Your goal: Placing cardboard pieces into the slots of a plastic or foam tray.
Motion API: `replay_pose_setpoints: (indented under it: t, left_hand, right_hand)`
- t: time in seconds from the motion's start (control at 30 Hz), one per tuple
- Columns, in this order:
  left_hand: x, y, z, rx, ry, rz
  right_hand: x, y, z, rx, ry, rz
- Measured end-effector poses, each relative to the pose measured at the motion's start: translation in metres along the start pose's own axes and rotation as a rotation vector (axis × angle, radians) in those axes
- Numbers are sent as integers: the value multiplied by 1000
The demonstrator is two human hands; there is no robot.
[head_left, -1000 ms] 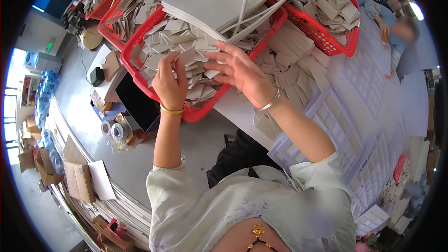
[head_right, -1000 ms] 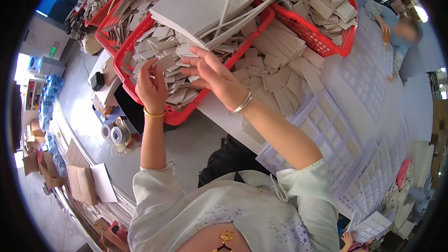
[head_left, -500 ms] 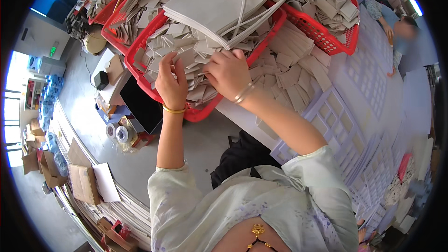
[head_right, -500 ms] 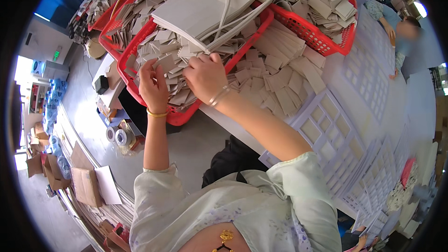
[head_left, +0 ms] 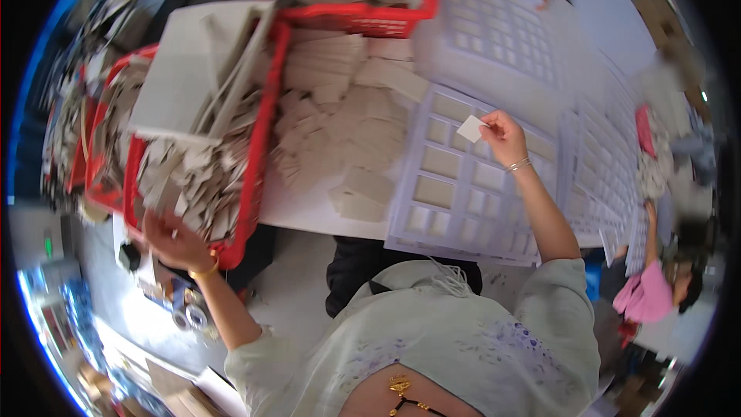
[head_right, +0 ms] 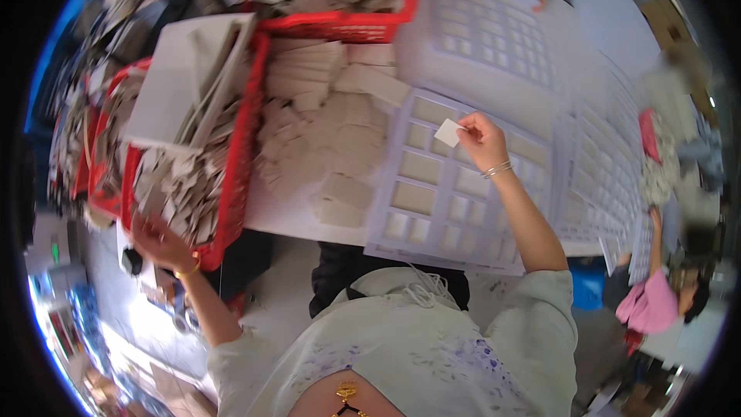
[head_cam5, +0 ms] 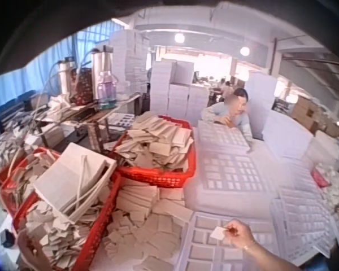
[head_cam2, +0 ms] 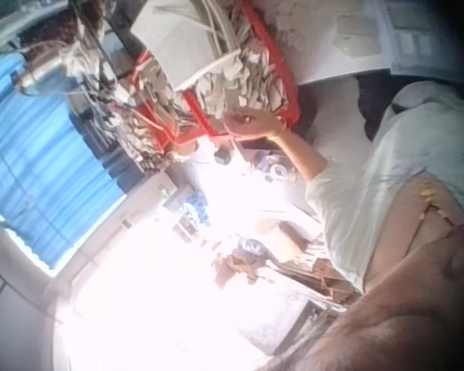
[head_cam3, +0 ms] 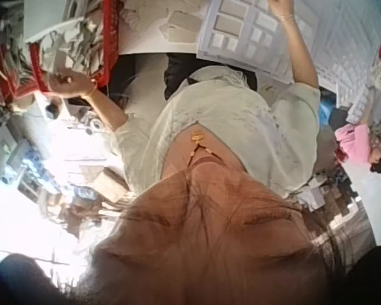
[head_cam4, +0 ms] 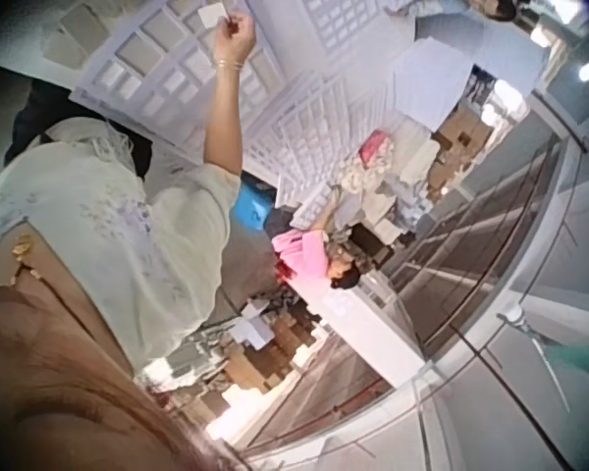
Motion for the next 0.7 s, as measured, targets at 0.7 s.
replay_pose_setpoints:
  t: [0.7]
  left_hand:
    - [-204,431,-83,76,-956,-1261]
  right_hand:
    - [66,101,-17,-188,-105,-69]
Point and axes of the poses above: each hand's wrist, its own z-axis towards the middle knuckle, its own x-axis out of the back of the hand, y = z × x, the point moved 7 cm from there along z, towards the middle knuckle, and after that the axes turned 9 degrees about -x, right-handed, at the moved point
